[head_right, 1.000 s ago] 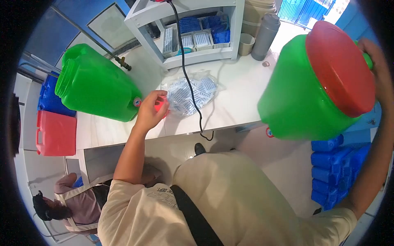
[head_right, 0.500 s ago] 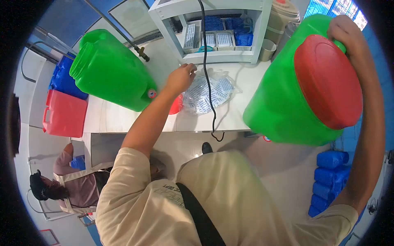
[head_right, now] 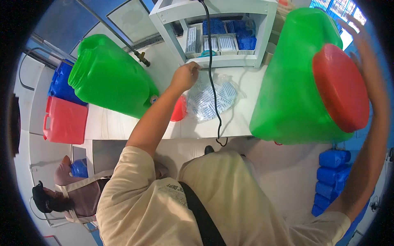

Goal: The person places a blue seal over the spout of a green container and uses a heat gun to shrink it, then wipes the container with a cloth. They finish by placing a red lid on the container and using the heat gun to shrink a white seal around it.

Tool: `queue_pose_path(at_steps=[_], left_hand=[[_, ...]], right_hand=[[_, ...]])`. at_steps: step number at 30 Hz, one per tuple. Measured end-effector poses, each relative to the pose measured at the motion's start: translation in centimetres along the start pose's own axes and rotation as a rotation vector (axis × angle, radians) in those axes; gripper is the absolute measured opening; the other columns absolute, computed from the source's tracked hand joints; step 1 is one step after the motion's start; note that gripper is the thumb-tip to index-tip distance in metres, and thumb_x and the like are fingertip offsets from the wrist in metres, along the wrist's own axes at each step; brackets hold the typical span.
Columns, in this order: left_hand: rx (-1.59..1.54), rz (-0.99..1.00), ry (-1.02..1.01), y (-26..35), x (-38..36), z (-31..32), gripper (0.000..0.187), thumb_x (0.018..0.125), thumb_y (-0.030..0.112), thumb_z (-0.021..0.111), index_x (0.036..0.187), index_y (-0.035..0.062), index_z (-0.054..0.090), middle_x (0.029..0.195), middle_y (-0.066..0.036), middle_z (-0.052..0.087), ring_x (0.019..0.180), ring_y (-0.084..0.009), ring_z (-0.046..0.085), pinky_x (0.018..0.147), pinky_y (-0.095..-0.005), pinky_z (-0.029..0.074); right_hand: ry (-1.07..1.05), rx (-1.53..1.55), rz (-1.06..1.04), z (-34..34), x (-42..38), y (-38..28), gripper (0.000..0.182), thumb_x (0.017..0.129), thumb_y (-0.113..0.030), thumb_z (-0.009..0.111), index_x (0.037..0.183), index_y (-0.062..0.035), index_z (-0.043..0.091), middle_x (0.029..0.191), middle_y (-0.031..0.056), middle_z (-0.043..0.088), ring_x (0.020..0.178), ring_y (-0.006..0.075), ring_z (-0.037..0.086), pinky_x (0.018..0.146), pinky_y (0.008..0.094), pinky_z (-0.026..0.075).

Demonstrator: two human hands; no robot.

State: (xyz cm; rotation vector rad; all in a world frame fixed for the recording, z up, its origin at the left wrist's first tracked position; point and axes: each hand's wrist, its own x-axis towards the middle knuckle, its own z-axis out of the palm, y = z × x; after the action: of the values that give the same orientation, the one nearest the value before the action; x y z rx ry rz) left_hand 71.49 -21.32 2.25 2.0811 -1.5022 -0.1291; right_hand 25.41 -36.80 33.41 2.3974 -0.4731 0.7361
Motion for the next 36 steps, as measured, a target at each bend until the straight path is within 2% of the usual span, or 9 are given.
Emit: queue_pose_path(at_steps=[2,6,9,12,14,19,21,24,36], left_hand=[[-0.008,0.102,0.123,0.2,-0.1,-1.5,0.021,0.088,0.007,0.065,0.107,0.0103,0.072,0.102,-0.017,0.071,0.091,-0.0378,0.069,0.081,-0.0448,0.057],[-0.101,0.291,0.382,2.5,-1.6,-6.9,0.02,0.091,0.0,0.062,0.108,0.007,0.069,0.098,-0.012,0.065,0.084,-0.0308,0.069,0.075,-0.0387,0.057],[-0.565,0.156,0.218,7.2,-4.5,-12.0,0.02,0.094,0.001,0.063,0.113,0.0032,0.066,0.093,-0.006,0.062,0.079,-0.0162,0.064,0.071,-0.0291,0.055],[-0.885,0.096,0.084,10.1,-6.7,-13.3,0.021,0.095,0.001,0.063,0.117,0.0009,0.062,0.093,-0.001,0.059,0.079,-0.0071,0.057,0.069,-0.0233,0.051],[-1.021,0.077,-0.021,11.2,-7.8,-13.1,0.025,0.094,0.0,0.063,0.119,0.0018,0.06,0.095,-0.001,0.06,0.08,-0.007,0.059,0.069,-0.0239,0.053],[-1.434,-0.138,-0.195,11.8,-10.1,-12.8,0.033,0.099,0.009,0.062,0.13,0.0052,0.053,0.103,-0.001,0.061,0.096,-0.0127,0.062,0.087,-0.0318,0.053],[-1.471,-0.123,-0.002,11.6,-10.8,-11.5,0.045,0.1,0.012,0.062,0.141,0.0061,0.044,0.11,-0.004,0.063,0.106,-0.0153,0.061,0.098,-0.0389,0.05],[-1.117,0.029,-0.06,11.0,-11.8,-10.6,0.044,0.102,0.012,0.06,0.142,0.0034,0.044,0.12,-0.007,0.064,0.109,-0.0133,0.06,0.096,-0.0357,0.05],[-1.381,-0.138,0.11,9.6,-13.4,-10.1,0.02,0.099,-0.001,0.061,0.116,-0.0007,0.05,0.101,-0.009,0.072,0.085,-0.0077,0.065,0.073,-0.023,0.053]], right_hand=[[0.044,-0.106,-0.028,-4.6,-0.3,0.7,0.035,0.093,-0.019,0.069,0.121,0.001,0.063,0.117,0.0157,0.065,0.103,0.0314,0.064,0.09,0.0427,0.053],[0.29,0.028,0.604,-10.5,-3.9,-7.1,0.04,0.094,-0.018,0.071,0.124,0.0024,0.056,0.115,0.021,0.064,0.093,0.0316,0.065,0.083,0.0492,0.056],[0.529,0.409,0.498,-8.7,-6.1,-17.8,0.038,0.086,-0.018,0.077,0.118,-0.0042,0.062,0.114,0.0152,0.063,0.103,0.0312,0.062,0.088,0.0459,0.052],[0.186,0.945,0.395,-2.2,-1.9,-27.4,0.038,0.078,-0.018,0.083,0.112,-0.0107,0.069,0.114,0.0094,0.063,0.113,0.0308,0.058,0.094,0.0426,0.047],[0.197,0.806,0.356,2.9,0.3,-30.4,0.036,0.077,-0.015,0.083,0.11,-0.0122,0.069,0.118,0.0077,0.061,0.115,0.0316,0.056,0.095,0.0432,0.046],[0.313,0.63,0.36,8.6,0.9,-31.7,0.027,0.087,-0.01,0.076,0.111,-0.0085,0.063,0.112,0.0094,0.062,0.102,0.0285,0.06,0.088,0.0413,0.048],[0.179,1.275,0.715,9.4,1.0,-32.3,0.018,0.096,-0.011,0.071,0.109,-0.0051,0.06,0.099,0.0071,0.064,0.088,0.0189,0.061,0.08,0.0332,0.05],[0.08,1.763,0.913,10.4,1.8,-33.4,0.017,0.101,-0.015,0.067,0.109,-0.0027,0.059,0.092,0.0031,0.063,0.082,0.0101,0.058,0.076,0.0253,0.049],[-0.032,1.887,0.908,13.9,2.2,-35.1,0.021,0.101,-0.019,0.069,0.101,0.0007,0.061,0.106,0.007,0.066,0.094,0.0094,0.06,0.079,0.0256,0.05]])
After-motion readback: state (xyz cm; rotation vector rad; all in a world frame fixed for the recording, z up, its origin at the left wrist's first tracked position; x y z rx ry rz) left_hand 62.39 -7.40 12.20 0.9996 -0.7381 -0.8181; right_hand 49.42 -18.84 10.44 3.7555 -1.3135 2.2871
